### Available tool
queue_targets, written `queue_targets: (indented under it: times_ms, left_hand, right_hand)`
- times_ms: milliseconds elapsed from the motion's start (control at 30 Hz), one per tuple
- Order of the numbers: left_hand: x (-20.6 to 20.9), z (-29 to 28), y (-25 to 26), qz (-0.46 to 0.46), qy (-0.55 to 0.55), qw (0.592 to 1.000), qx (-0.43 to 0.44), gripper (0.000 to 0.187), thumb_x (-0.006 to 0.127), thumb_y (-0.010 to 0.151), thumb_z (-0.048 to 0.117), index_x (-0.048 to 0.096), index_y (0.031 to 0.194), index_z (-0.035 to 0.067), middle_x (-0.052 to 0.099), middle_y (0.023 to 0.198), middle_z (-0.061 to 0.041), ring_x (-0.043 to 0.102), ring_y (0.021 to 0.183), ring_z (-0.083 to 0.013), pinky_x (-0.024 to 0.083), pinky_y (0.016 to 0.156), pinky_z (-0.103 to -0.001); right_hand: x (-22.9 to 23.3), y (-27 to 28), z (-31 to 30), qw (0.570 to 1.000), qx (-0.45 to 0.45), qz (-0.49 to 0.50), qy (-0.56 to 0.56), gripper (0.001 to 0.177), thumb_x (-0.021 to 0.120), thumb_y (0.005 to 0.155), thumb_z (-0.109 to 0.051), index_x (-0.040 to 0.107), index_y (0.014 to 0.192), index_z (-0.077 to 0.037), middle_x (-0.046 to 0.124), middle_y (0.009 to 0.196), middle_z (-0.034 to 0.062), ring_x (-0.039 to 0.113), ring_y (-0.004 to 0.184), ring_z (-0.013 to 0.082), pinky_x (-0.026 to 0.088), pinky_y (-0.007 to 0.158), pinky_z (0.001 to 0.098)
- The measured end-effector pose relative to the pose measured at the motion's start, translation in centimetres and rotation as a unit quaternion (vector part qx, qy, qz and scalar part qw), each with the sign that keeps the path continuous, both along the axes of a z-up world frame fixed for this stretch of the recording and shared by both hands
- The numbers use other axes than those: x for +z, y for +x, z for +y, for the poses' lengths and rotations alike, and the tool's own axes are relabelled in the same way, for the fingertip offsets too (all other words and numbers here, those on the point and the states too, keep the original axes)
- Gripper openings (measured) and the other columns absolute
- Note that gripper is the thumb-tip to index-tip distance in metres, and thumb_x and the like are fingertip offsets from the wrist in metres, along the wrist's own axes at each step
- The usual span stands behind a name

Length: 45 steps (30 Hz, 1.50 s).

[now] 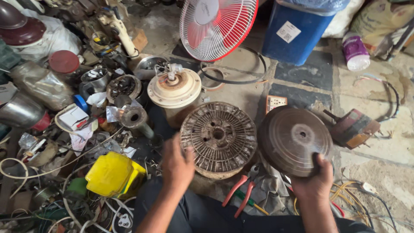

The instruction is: The person disassembles a ceiling fan motor using a hammer and pliers, removing the casing and handling the internal stator and rotor components.

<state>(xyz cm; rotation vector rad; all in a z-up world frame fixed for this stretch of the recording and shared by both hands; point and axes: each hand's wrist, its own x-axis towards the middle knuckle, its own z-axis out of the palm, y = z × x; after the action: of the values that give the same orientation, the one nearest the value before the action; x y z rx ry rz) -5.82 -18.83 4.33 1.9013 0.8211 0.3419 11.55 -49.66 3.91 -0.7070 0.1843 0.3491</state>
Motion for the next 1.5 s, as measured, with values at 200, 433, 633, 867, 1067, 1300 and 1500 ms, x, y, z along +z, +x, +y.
queue_targets:
  times_ms: [200, 433, 633, 867, 1067, 1300, 1500]
  left_hand:
    - [6.3, -1.5, 9.2, -0.161, -0.395, 0.893, -0.143, 0.081, 0.051, 0.096, 0.061, 0.034, 0.155, 0.01, 0.052, 0.15, -0.019, 0.061, 0.13, -0.0295, 0.053, 0.102, -0.041]
    - [7.5, 1.4, 8.2, -0.157, -0.356, 0.921, -0.009, 0.086, 0.042, 0.088, 0.069, 0.037, 0.156, 0.017, 0.045, 0.155, -0.005, 0.049, 0.136, -0.0266, 0.047, 0.1, -0.046]
    - [-1.0, 2.8, 7.7, -0.138, -0.208, 0.964, 0.096, 0.068, 0.042, 0.101, 0.058, 0.046, 0.149, 0.01, 0.052, 0.154, -0.013, 0.05, 0.141, -0.0278, 0.038, 0.113, -0.041]
    - [-2.7, 4.8, 8.2, -0.034, 0.042, 0.995, 0.084, 0.046, 0.045, 0.099, 0.031, 0.062, 0.135, 0.009, 0.067, 0.128, -0.024, 0.061, 0.121, -0.0431, 0.046, 0.101, -0.047]
    - [-3.2, 10.9, 5.9, -0.099, 0.107, 0.986, -0.075, 0.029, 0.055, 0.102, 0.017, 0.073, 0.121, 0.005, 0.076, 0.112, -0.022, 0.075, 0.104, -0.0317, 0.057, 0.09, -0.04]
    - [-0.2, 15.4, -10.1, -0.119, -0.103, 0.982, 0.103, 0.03, 0.056, 0.102, 0.018, 0.067, 0.129, 0.01, 0.075, 0.108, -0.006, 0.071, 0.089, -0.0127, 0.059, 0.076, -0.028]
    - [-1.8, 12.0, -20.4, -0.164, -0.139, 0.958, 0.188, 0.025, 0.06, 0.102, 0.015, 0.071, 0.122, 0.007, 0.072, 0.101, -0.004, 0.067, 0.087, -0.0117, 0.056, 0.074, -0.028]
  right_hand:
    - [3.4, 1.2, 5.2, 0.954, 0.049, -0.235, -0.179, 0.062, 0.076, 0.084, -0.021, 0.054, 0.138, 0.001, 0.065, 0.127, 0.0166, 0.063, 0.117, 0.0321, 0.05, 0.106, 0.0481]
    - [10.4, 0.5, 11.3, 0.486, 0.177, -0.691, -0.506, 0.097, 0.082, 0.062, -0.026, 0.043, 0.149, -0.01, 0.05, 0.152, 0.0164, 0.059, 0.129, 0.0449, 0.053, 0.101, 0.0484]
    - [6.3, 0.2, 12.7, 0.179, 0.131, -0.826, -0.518, 0.074, 0.064, 0.083, -0.019, 0.043, 0.153, -0.021, 0.039, 0.161, 0.0003, 0.038, 0.14, 0.0481, 0.042, 0.109, 0.0538]
    - [4.8, -0.7, 13.4, 0.213, 0.158, -0.799, -0.54, 0.078, 0.064, 0.081, -0.016, 0.039, 0.155, -0.021, 0.037, 0.161, 0.0009, 0.035, 0.142, 0.0489, 0.036, 0.114, 0.0567]
    - [6.2, -4.5, 13.7, 0.071, 0.208, -0.736, -0.641, 0.09, 0.068, 0.075, -0.019, 0.036, 0.16, -0.025, 0.029, 0.169, 0.0041, 0.031, 0.149, 0.0478, 0.033, 0.117, 0.0602]
    - [3.3, -8.4, 7.0, 0.532, 0.058, -0.607, -0.587, 0.071, 0.079, 0.075, -0.023, 0.058, 0.141, -0.008, 0.044, 0.156, 0.0218, 0.049, 0.139, 0.0417, 0.044, 0.111, 0.0492]
    - [0.6, -11.8, -3.3, 0.689, 0.127, -0.343, -0.625, 0.058, 0.079, 0.083, -0.015, 0.066, 0.139, -0.005, 0.069, 0.126, 0.02, 0.07, 0.112, 0.0261, 0.057, 0.09, 0.0366]
